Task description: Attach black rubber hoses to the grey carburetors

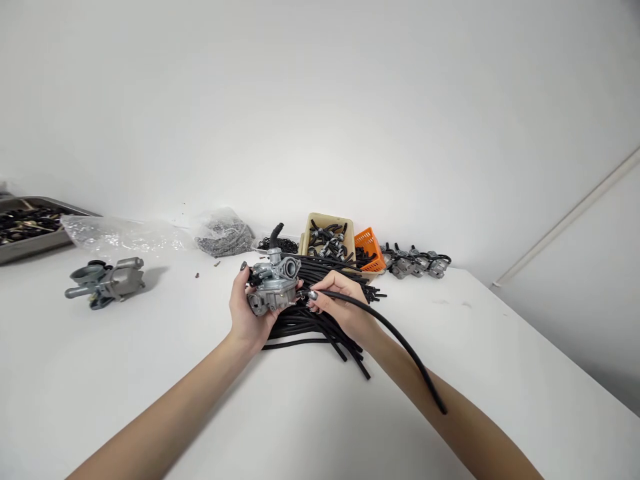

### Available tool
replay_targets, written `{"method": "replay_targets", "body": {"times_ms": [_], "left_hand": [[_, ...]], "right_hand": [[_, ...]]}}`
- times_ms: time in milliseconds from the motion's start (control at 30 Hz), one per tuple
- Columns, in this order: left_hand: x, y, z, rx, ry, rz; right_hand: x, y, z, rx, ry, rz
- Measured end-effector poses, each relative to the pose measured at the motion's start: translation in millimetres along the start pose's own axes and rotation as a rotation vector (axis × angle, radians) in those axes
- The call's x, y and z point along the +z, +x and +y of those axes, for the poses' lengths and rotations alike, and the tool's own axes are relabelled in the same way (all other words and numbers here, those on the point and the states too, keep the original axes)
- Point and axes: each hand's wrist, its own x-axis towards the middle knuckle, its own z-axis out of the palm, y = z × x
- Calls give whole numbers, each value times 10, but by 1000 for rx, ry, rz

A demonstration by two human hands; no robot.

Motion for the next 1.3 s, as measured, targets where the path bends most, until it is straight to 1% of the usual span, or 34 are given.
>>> {"method": "replay_targets", "body": {"times_ms": [133,233,333,467,667,733,867,933,1033,1133,1300], "left_hand": [[-20,8,-14,16,24,5],[-47,17,-24,21,34,-26],[-64,27,-29,57,58,-48],[-58,23,-59,91,66,-52],[-42,-13,-128,111,21,30],[-50,-6,-137,94,12,29],[-61,28,-134,-2,8,7],[-56,30,-128,-12,11,-21],[-52,8,-122,20,31,-71],[-72,-16,-127,24,42,-109],[-108,0,-139,-60,19,-223]], "right_hand": [[-35,18,63,73,124,-20],[-16,18,115,107,205,-58],[-17,16,117,123,220,-101],[1,1,124,83,148,-96],[105,-57,168,11,102,-31],[108,-50,165,5,91,-24],[28,24,165,52,148,-52],[-28,69,186,59,184,-13],[-73,108,242,84,259,111],[-49,105,282,124,287,145],[34,62,220,161,313,220]]}}
